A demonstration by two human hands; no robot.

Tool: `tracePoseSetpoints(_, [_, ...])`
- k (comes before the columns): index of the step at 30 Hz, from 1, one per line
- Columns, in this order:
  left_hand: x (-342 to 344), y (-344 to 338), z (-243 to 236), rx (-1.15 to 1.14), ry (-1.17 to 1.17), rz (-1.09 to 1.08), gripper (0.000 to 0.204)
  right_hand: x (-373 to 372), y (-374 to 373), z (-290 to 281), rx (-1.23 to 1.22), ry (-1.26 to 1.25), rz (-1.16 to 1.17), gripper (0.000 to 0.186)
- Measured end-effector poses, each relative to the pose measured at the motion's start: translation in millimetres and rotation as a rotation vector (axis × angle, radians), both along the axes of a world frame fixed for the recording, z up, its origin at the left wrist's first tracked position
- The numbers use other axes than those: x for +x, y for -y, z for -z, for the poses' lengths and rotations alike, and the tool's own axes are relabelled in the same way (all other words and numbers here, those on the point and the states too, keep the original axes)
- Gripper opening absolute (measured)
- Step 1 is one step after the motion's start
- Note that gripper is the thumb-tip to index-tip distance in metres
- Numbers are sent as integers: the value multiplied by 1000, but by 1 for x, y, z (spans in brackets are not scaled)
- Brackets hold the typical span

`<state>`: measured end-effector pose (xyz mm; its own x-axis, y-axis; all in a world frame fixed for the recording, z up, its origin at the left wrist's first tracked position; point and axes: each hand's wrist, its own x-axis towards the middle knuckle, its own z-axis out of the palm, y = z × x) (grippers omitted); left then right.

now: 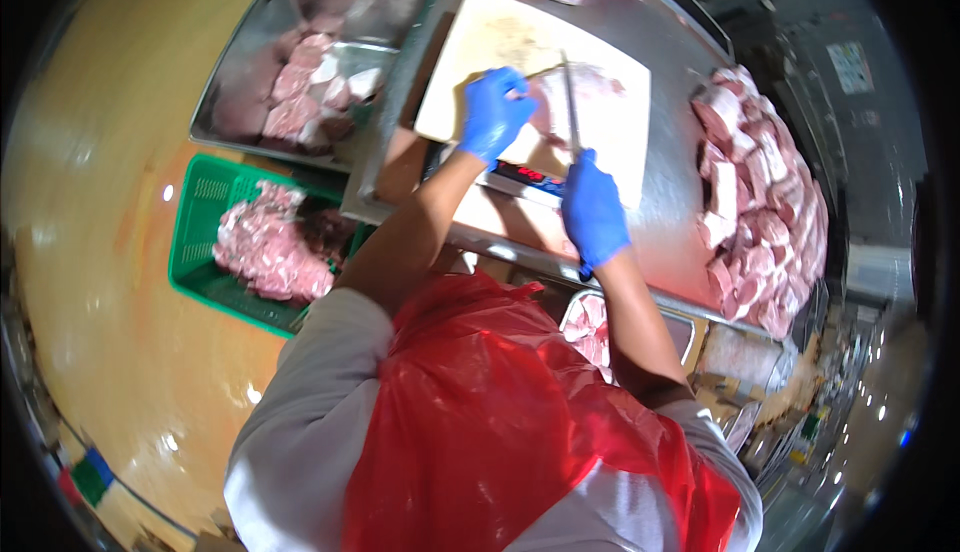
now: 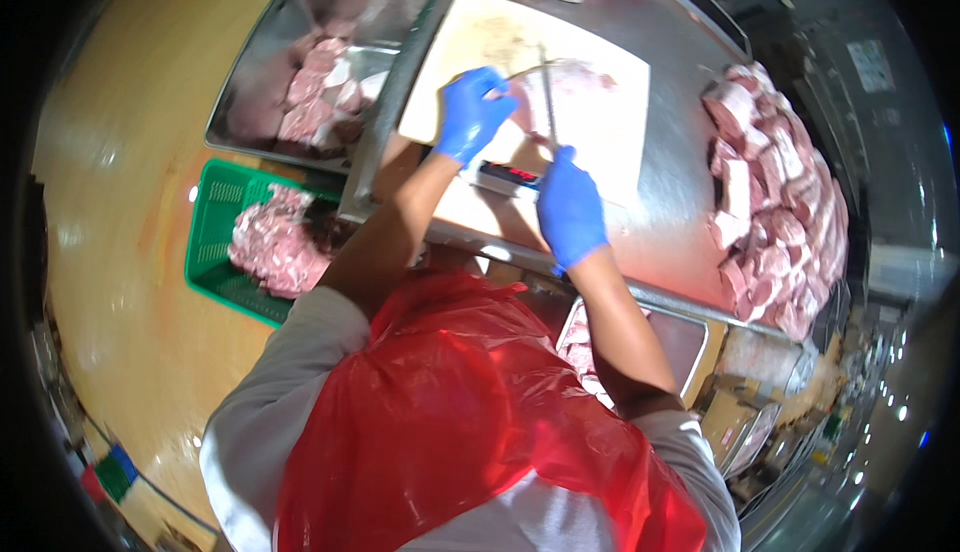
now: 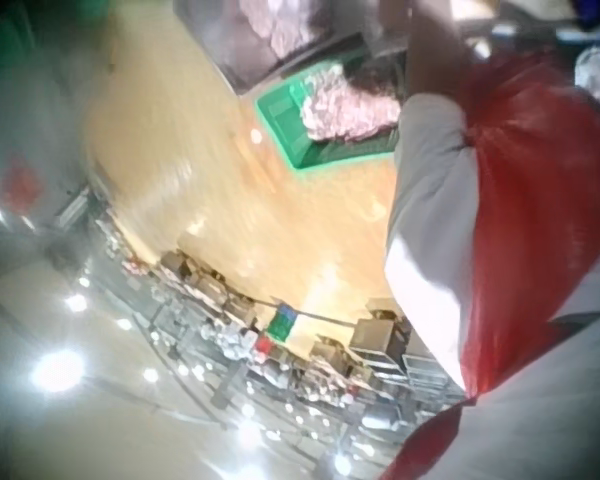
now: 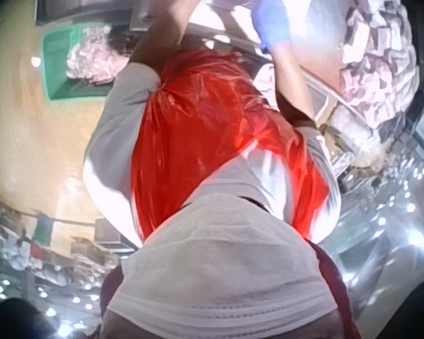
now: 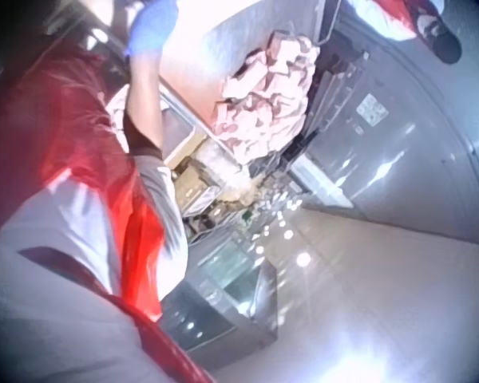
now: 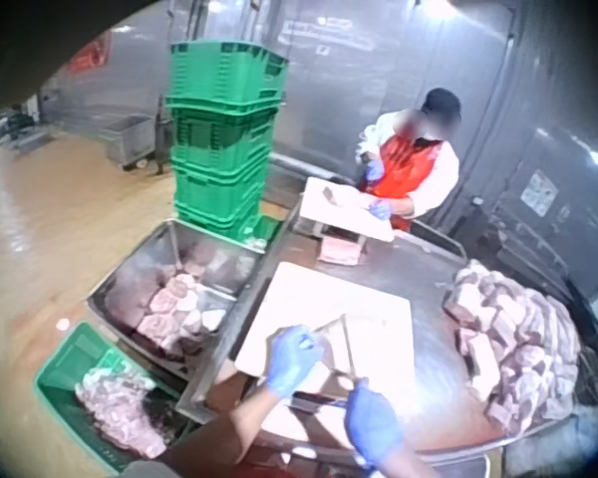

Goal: The person cuts large pieces of raw meat into smaller portions using a knife on a cutting board. The cut pieces are placed into a green basket and a metal tray. The person wears blue gloves and a red apron while working at a stainless steel table.

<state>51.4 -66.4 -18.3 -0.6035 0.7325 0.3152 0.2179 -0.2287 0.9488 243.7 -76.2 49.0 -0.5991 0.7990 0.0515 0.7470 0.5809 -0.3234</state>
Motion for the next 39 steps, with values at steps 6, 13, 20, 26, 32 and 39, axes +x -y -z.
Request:
tracePoseSetpoints(6, [25, 28, 25, -146, 185, 55, 12, -72, -22, -21, -36, 93, 11, 31])
tracePoseSetpoints(13, [11, 40, 15, 41, 86, -87, 15, 12, 16, 19, -115, 439, -40, 23])
tracePoseSetpoints(20, [-130, 183, 6, -531, -182, -42, 7, 135, 48, -26, -86, 348, -3, 18])
tracePoseSetpoints(26, [-130, 174, -1, -423, -674, -111, 29, 109, 17, 2, 60, -167, 97, 13])
tracePoseSetpoints(32, [-20, 83, -64, -224, -395, 202, 25, 79, -9, 0, 197, 45, -53, 22])
tracePoseSetpoints(39, [3, 0, -115, 305, -910, 205, 24, 50, -19, 2, 129, 109, -120, 23])
